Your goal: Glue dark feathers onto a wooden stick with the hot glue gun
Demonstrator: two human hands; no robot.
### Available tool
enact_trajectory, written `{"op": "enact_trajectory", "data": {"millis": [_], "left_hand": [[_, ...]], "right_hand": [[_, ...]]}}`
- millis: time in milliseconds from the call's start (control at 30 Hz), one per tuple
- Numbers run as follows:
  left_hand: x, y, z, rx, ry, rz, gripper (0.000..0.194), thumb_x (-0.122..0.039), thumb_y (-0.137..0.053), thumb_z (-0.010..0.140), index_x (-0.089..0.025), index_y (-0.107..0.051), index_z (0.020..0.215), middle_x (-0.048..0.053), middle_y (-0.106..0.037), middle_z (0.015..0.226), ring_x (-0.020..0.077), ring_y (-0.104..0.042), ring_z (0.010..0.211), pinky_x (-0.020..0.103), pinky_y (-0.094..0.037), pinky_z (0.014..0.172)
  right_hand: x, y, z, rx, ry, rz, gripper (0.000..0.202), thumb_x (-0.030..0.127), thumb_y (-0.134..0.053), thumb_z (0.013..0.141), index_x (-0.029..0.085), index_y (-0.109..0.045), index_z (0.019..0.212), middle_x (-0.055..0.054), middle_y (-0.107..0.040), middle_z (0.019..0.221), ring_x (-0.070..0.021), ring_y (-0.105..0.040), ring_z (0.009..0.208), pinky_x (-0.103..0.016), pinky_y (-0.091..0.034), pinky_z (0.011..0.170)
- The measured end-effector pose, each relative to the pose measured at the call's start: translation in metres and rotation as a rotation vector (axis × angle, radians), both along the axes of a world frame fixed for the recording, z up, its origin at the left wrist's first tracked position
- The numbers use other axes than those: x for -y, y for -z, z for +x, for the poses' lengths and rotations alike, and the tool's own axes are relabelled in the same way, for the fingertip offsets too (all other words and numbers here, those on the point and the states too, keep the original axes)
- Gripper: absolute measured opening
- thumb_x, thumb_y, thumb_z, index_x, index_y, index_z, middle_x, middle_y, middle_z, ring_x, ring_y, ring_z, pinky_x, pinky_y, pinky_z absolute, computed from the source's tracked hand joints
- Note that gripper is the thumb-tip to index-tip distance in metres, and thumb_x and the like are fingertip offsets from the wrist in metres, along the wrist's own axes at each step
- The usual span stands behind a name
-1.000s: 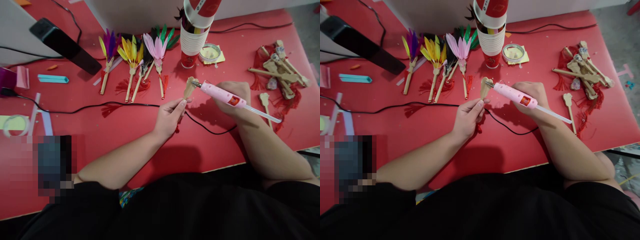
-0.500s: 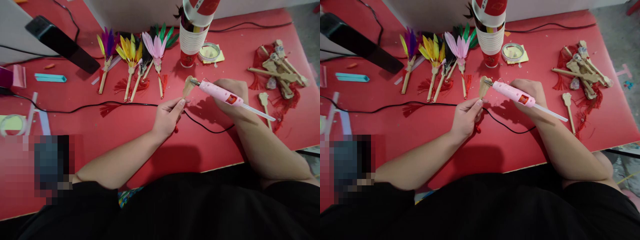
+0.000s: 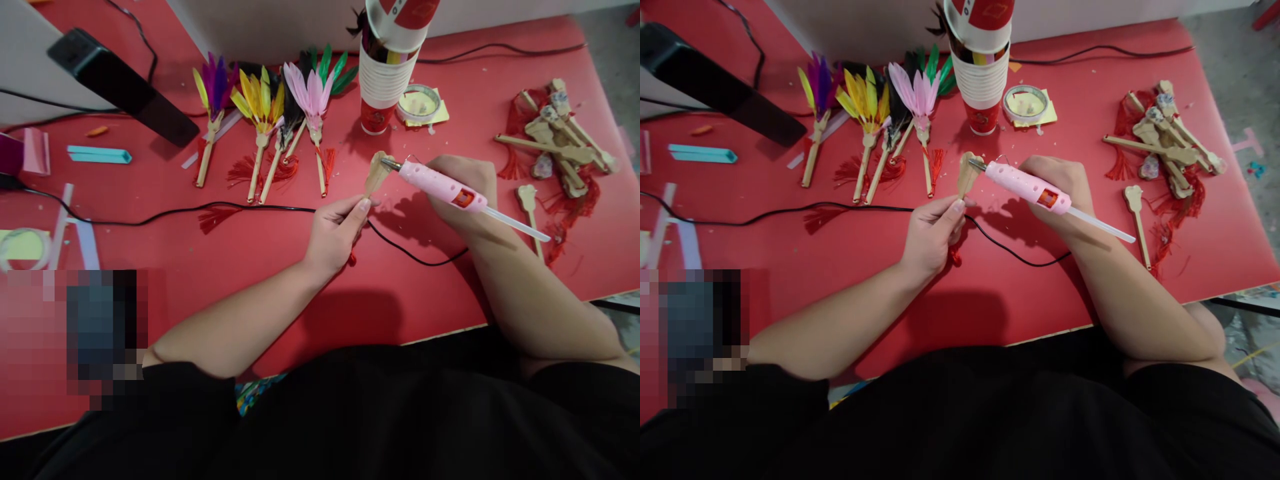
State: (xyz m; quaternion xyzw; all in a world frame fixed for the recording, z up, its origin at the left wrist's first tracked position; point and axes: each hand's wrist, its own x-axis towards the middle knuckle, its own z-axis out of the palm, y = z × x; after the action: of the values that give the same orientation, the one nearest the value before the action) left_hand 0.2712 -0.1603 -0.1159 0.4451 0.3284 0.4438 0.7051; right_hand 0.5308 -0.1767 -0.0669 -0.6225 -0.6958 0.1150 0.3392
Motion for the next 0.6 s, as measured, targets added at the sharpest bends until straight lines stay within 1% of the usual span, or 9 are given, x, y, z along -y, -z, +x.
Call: {"op": "enact_trajectory", "data": {"millis": [133, 200, 333, 500, 600], "left_hand": [[0.0002, -0.0015, -0.0007, -0.009, 0.006, -0.009, 0.054, -0.074, -0.100, 0.099, -0.020, -0.098, 0.107, -0.008, -0.049, 0.059, 0.0060, -0.032, 0.049, 0.026, -0.022, 0.048], [0.0004, -0.0025, -0.0011, -0.012, 0.007, -0.011, 0.055, -0.074, -0.100, 0.098, -0.020, -0.099, 0.107, -0.008, -0.051, 0.060, 0.0062, -0.033, 0.049, 0.026, -0.022, 0.048], [0.0014, -0.0041, -0.0013, -0.017, 0.004, -0.015, 0.055, -0.075, -0.100, 0.098, -0.020, -0.098, 0.107, -0.007, -0.053, 0.060, 0.0065, -0.035, 0.049, 0.026, -0.023, 0.048], [0.0019, -0.0045, -0.0008, -0.027, -0.001, -0.026, 0.057, -0.076, -0.100, 0.096, -0.021, -0.097, 0.105, -0.008, -0.052, 0.059, 0.0064, -0.035, 0.048, 0.025, -0.022, 0.047], [-0.0007, -0.0037, -0.0002, -0.024, -0.004, -0.031, 0.057, -0.077, -0.101, 0.095, -0.021, -0.097, 0.103, -0.008, -0.049, 0.058, 0.0062, -0.034, 0.048, 0.024, -0.023, 0.046]], "right_hand": [[-0.0003, 0.0013, -0.0001, -0.045, -0.005, 0.059, 0.008, 0.023, -0.068, 0.087, 0.023, -0.076, 0.088, -0.003, -0.075, 0.075, -0.0167, -0.057, 0.064, -0.034, -0.041, 0.064], [-0.0004, 0.0018, -0.0002, -0.043, 0.003, 0.031, 0.008, 0.021, -0.068, 0.087, 0.023, -0.076, 0.089, -0.003, -0.075, 0.076, -0.0162, -0.057, 0.065, -0.033, -0.042, 0.065], [-0.0006, 0.0025, 0.0008, -0.019, 0.017, -0.017, 0.010, 0.016, -0.071, 0.090, 0.025, -0.075, 0.093, -0.004, -0.078, 0.081, -0.0182, -0.062, 0.069, -0.034, -0.048, 0.069], [-0.0009, 0.0038, 0.0032, 0.005, 0.040, -0.019, 0.005, 0.025, -0.072, 0.093, 0.028, -0.075, 0.091, -0.004, -0.077, 0.079, -0.0220, -0.065, 0.068, -0.037, -0.050, 0.068], [0.0009, 0.0049, 0.0021, 0.008, 0.034, -0.004, 0.006, 0.028, -0.073, 0.096, 0.030, -0.074, 0.091, -0.004, -0.077, 0.081, -0.0236, -0.067, 0.070, -0.039, -0.051, 0.069]]}}
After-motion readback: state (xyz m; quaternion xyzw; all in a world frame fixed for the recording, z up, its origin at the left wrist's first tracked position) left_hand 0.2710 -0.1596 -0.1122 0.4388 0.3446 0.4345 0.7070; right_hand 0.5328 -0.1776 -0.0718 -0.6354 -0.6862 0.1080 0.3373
